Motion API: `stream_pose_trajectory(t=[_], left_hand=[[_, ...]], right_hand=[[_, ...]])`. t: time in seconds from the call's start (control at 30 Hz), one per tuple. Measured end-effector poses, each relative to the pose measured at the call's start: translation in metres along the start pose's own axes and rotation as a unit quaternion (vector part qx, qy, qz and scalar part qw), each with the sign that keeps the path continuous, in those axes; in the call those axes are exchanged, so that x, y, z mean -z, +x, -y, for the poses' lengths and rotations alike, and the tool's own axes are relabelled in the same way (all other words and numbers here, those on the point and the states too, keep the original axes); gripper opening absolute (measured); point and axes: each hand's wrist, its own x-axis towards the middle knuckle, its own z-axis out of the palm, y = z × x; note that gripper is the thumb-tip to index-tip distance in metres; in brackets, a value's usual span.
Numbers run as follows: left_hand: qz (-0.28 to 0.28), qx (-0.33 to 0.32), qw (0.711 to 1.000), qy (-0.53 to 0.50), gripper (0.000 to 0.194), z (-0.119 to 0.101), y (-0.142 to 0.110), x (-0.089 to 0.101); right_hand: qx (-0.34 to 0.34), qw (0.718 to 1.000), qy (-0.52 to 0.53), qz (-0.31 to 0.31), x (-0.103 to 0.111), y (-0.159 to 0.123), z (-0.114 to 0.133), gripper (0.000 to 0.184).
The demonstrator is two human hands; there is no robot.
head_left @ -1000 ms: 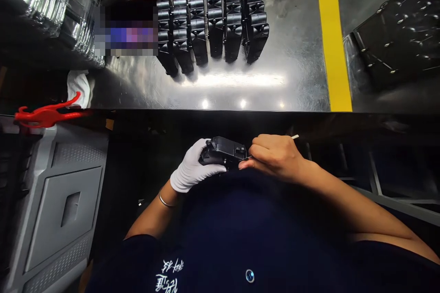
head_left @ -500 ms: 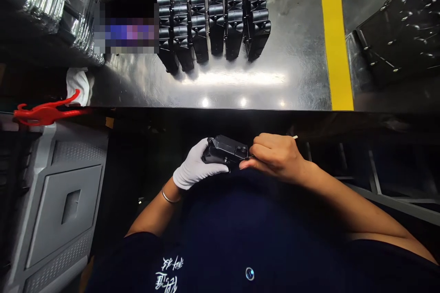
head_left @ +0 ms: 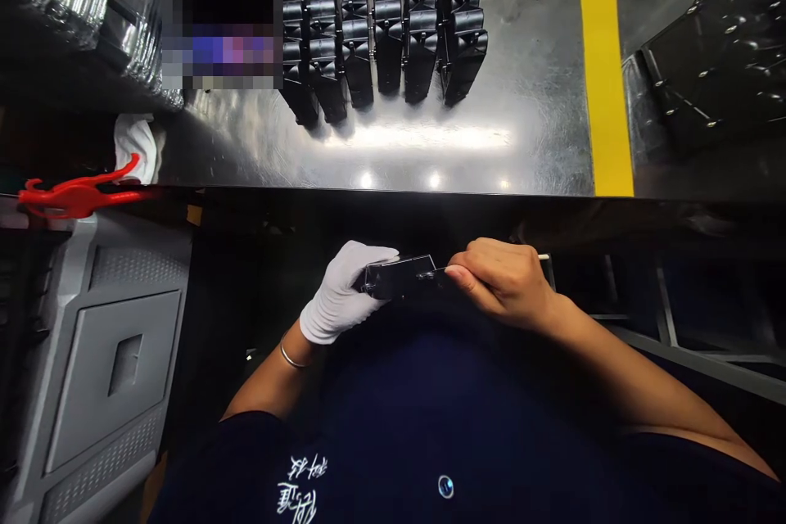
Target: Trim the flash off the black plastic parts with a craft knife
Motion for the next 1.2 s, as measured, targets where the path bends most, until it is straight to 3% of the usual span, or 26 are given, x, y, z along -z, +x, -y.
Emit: stream_pose_trajectory(t=[0.2, 0.27, 0.37, 0.47, 0.53, 0.6, 0.7, 0.8, 0.87, 0.93, 1.0, 1.2], left_hand=[[0.051, 0.016, 0.998, -0.018, 0.021, -0.001, -0.001, 0.001], [0.087, 0.016, 0.995, -0.046, 0.009, -0.004, 0.003, 0.002], [0.146, 0.0, 0.986, -0.086, 0.015, -0.009, 0.012, 0.004], [0.135, -0.047, 0.984, -0.103, 0.003, -0.008, 0.017, 0.004], [0.12, -0.071, 0.986, -0.096, 0.02, -0.005, 0.017, 0.004], [0.126, -0.065, 0.986, -0.083, 0.022, -0.003, 0.014, 0.004], [0.124, -0.009, 0.99, -0.072, 0.015, -0.002, 0.011, 0.007], [0.133, 0.123, 0.975, -0.128, 0.039, 0.0, 0.011, 0.011], [0.176, 0.237, 0.931, -0.214, 0.058, 0.003, 0.013, 0.013], [0.216, 0.307, 0.883, -0.281, 0.063, 0.007, 0.015, 0.014], [0.233, 0.324, 0.865, -0.303, 0.06, 0.008, 0.018, 0.014], [0.238, 0.319, 0.86, -0.321, 0.05, 0.008, 0.018, 0.011]], right_hand=[[-0.014, 0.999, -0.044, -0.002, -0.004, -0.002, -0.004, 0.034], [-0.031, 0.999, 0.006, 0.006, -0.004, -0.002, -0.004, 0.034], [-0.056, 0.992, 0.104, 0.051, 0.0, -0.001, -0.004, 0.036], [-0.056, 0.978, 0.159, 0.126, 0.006, 0.0, -0.003, 0.046], [-0.05, 0.969, 0.185, 0.157, 0.009, 0.0, -0.004, 0.052], [-0.043, 0.964, 0.203, 0.165, 0.01, 0.001, -0.004, 0.054], [-0.014, 0.971, 0.201, 0.13, 0.011, 0.004, -0.005, 0.052], [0.042, 0.984, 0.157, 0.074, 0.007, 0.01, -0.004, 0.048], [0.081, 0.988, 0.119, 0.058, 0.004, 0.016, -0.004, 0.051], [0.103, 0.989, 0.086, 0.061, 0.001, 0.021, -0.002, 0.054], [0.114, 0.988, 0.07, 0.077, -0.002, 0.025, -0.002, 0.056], [0.145, 0.985, 0.036, 0.09, -0.006, 0.025, -0.003, 0.062]])
